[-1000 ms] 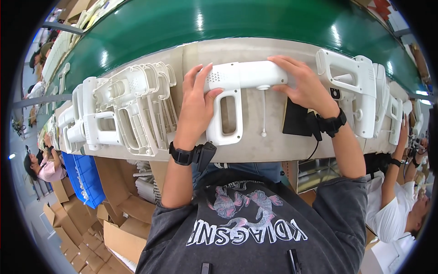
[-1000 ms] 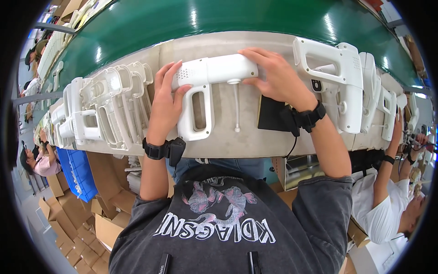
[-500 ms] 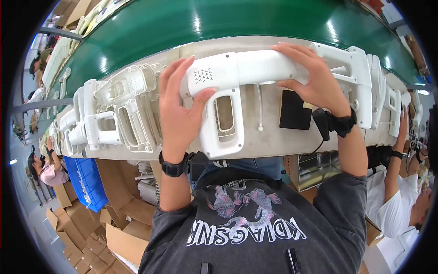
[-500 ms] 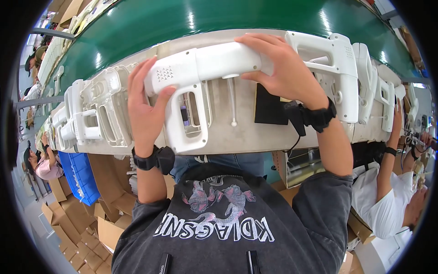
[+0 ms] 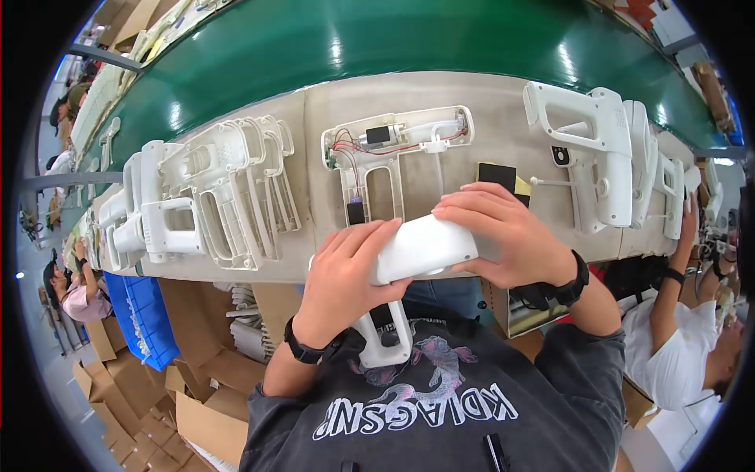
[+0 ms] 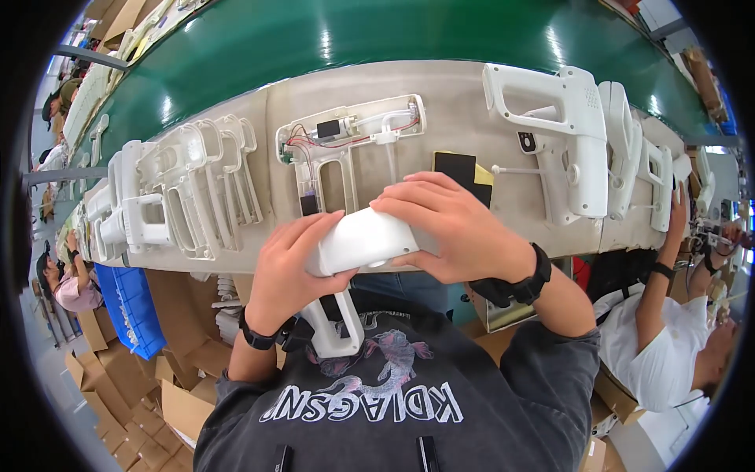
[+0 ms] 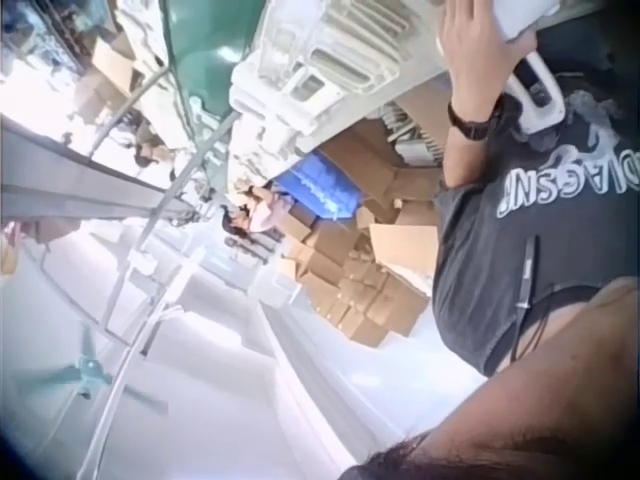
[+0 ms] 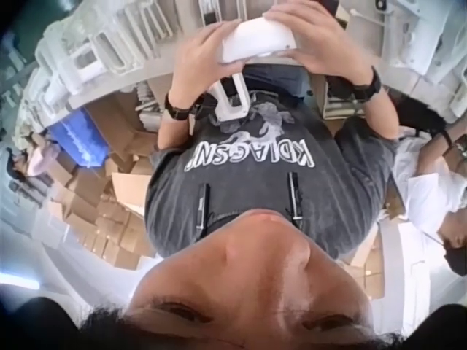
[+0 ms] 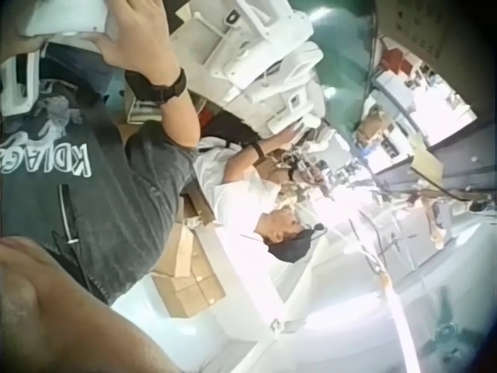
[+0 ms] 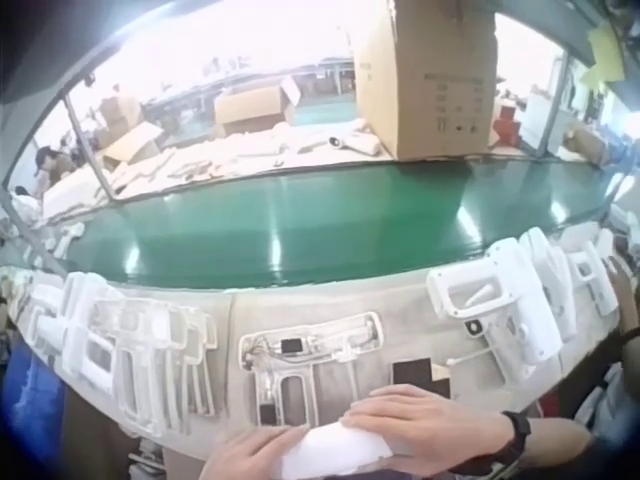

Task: The person retrieves white plastic housing pieces from a box and places them on the table. They peel black foam stickers from a sheet and press them onto the motor inside the housing before fitting a second white plastic housing piece on top.

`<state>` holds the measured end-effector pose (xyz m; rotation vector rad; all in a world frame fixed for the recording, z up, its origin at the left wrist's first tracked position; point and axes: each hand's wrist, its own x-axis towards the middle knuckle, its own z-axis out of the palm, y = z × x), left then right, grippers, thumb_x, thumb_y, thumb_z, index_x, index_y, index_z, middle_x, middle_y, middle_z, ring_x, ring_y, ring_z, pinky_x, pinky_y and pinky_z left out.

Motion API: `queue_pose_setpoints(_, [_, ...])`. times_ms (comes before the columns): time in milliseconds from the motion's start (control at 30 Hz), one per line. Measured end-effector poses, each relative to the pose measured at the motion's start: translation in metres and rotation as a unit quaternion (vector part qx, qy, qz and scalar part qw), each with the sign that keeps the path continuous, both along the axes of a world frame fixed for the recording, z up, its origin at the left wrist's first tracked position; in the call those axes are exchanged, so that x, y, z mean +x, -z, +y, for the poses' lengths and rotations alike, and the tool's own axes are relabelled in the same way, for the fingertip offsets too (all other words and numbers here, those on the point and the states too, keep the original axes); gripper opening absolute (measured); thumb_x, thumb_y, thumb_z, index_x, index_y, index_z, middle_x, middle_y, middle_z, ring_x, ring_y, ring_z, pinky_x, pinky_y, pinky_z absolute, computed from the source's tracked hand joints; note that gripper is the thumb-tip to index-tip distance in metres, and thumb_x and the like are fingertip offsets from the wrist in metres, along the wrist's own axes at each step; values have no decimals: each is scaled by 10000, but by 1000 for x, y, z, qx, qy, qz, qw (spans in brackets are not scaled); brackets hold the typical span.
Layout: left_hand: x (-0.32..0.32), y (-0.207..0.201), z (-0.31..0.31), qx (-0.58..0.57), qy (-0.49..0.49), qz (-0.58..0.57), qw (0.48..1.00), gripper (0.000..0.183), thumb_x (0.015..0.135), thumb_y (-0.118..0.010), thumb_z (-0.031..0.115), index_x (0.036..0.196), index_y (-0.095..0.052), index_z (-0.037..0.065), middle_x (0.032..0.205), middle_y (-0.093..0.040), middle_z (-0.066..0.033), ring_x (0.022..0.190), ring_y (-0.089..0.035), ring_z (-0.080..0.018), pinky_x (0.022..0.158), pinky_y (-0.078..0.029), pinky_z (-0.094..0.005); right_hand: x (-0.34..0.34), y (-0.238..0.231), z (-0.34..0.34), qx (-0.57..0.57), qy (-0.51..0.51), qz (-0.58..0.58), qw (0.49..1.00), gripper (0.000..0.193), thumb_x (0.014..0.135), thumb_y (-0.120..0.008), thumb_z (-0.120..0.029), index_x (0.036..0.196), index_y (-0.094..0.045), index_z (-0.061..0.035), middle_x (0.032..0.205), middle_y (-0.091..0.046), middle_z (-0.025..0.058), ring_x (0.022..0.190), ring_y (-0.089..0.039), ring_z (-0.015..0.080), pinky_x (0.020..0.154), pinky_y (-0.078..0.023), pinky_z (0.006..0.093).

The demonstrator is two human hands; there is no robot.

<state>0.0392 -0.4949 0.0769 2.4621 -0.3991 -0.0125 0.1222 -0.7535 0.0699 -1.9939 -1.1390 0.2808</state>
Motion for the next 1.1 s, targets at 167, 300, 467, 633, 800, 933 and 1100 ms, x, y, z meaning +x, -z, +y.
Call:
queue_pose_setpoints(167, [-1, 10, 11, -5, -8, 10, 1000, 672, 646, -858, 205, 1274, -648, 85, 1135, -692, -83, 999, -671, -278, 887, -528, -403, 20, 10, -3, 53, -8, 63, 997, 628, 743, -835, -188, 1309, -606, -39, 1278, -634, 130, 1216, -583, 308, 1081, -417, 443])
queue_pose_setpoints(300, [3, 8, 19, -20, -33, 39, 998, 679, 636, -864, 214, 1274, -659, 108, 1139, -696, -78, 989, -676, -269, 867, -535, -397, 46, 28, -5, 43, 214, -45, 975, 285, 836, -737, -50, 1120, -715, -57, 1086, -679, 85, 1015, -633, 263, 844, -519, 357])
queue_pose_setpoints(467, [6, 11, 21, -43, -28, 32, 998, 695, 596, -869, 159, 1263, -679, 116, 1136, -708, -103, 955, -684, -297, 847, -546, -392, 64, 52, 11, -12, 194, -177, 965, 214, 827, -738, -31, 1039, -731, -60, 941, -660, 54, 844, -594, 234, 708, -500, 349])
queue_pose_setpoints(633, [3, 16, 24, -37, -28, 37, 998, 713, 583, -875, 184, 1265, -678, 125, 1140, -708, -94, 968, -684, -288, 851, -540, -388, 70, 57, 24, -16, 170, -228, 959, 218, 814, -759, -62, 1030, -732, -62, 914, -649, 46, 824, -581, 240, 696, -500, 354])
queue_pose_setpoints(800, [7, 17, 21, -40, -3, 44, 998, 651, 664, -853, 239, 1266, -652, 92, 1159, -686, -79, 1035, -666, -278, 897, -521, -398, 68, 52, 26, -48, 150, -241, 958, 269, 810, -727, -15, 1075, -716, -58, 952, -648, 51, 837, -586, 246, 721, -510, 359])
queue_pose_setpoints(933, [11, 24, 7, -58, 46, 43, 996, 649, 679, -842, 217, 1271, -621, 69, 1185, -664, -110, 1106, -652, -290, 914, -510, -402, 66, 58, 26, -56, 146, -258, 953, 325, 789, -706, 23, 1104, -711, -58, 973, -648, 52, 853, -589, 249, 737, -515, 367])
queue_pose_setpoints(1100, [10, 35, -4, -38, 58, 29, 997, 688, 675, -831, 196, 1303, -588, 54, 1204, -640, -114, 1178, -623, -300, 930, -490, -401, 64, 57, 28, -71, 145, -273, 948, 348, 776, -705, 19, 1114, -708, -63, 979, -650, 48, 878, -593, 250, 772, -514, 380])
